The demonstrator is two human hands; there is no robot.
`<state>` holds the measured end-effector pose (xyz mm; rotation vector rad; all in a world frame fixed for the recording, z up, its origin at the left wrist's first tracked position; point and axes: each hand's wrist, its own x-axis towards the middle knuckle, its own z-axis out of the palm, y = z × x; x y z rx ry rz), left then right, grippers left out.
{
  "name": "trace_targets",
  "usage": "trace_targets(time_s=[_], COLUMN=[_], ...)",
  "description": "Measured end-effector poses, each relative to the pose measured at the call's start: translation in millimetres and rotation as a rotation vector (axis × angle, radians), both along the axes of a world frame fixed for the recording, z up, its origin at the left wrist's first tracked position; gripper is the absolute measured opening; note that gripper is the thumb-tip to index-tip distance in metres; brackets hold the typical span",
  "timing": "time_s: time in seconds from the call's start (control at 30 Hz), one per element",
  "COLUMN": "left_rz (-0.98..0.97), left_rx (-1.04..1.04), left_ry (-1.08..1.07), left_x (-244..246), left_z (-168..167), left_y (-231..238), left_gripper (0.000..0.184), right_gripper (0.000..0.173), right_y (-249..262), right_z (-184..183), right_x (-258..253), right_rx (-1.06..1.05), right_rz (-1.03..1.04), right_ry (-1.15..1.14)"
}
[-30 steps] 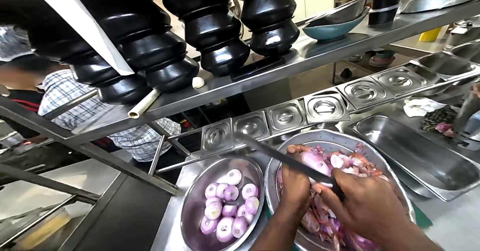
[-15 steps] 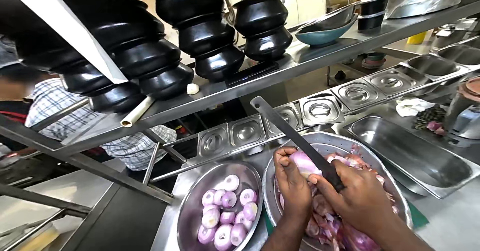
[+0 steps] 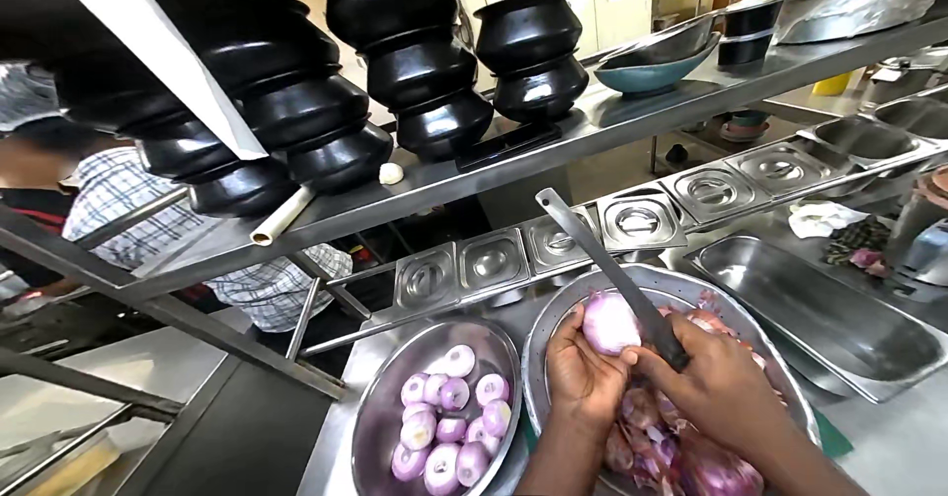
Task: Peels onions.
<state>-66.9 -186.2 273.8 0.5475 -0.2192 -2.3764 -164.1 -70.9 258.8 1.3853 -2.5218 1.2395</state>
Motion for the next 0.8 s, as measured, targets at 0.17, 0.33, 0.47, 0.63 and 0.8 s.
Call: trace_targets(time_s=[0.17,0.33,0.47,0.63,0.8], left_rz=[0.034,-0.035,-0.052,-0.061,-0.161], left_rx=[-0.072,-0.269,-0.381,-0.463,-0.584], left_ry=[0.217,0.373,0.461,0.486,0.493], left_x=[-0.8,1.9,2.0,2.3,4.1], left_z=[-19.3,-33.3,-37.3,-37.3,-41.9], left_y=[4.4,-0.3,-1.5,-3.8,-8.7], left_gripper=[0.028,0.053,0.051,0.053,0.057], right_gripper=[0.074,0.073,0.071,0.068,0.063], right_y=[0.3,-0.7,-3.2,-3.0,-1.0], right_z=[6.8,13.7,14.6,12.8,12.6], right_x=[-3.2,-1.5,0.9,2.8,4.1], right_rx=[0.046,0.030,-0.027,-0.090,-0.092], right_rz=[0.023,0.051,0.074,0.101,0.151], right_ry=[-0.122,-0.174,-0.209,-0.167,-0.222])
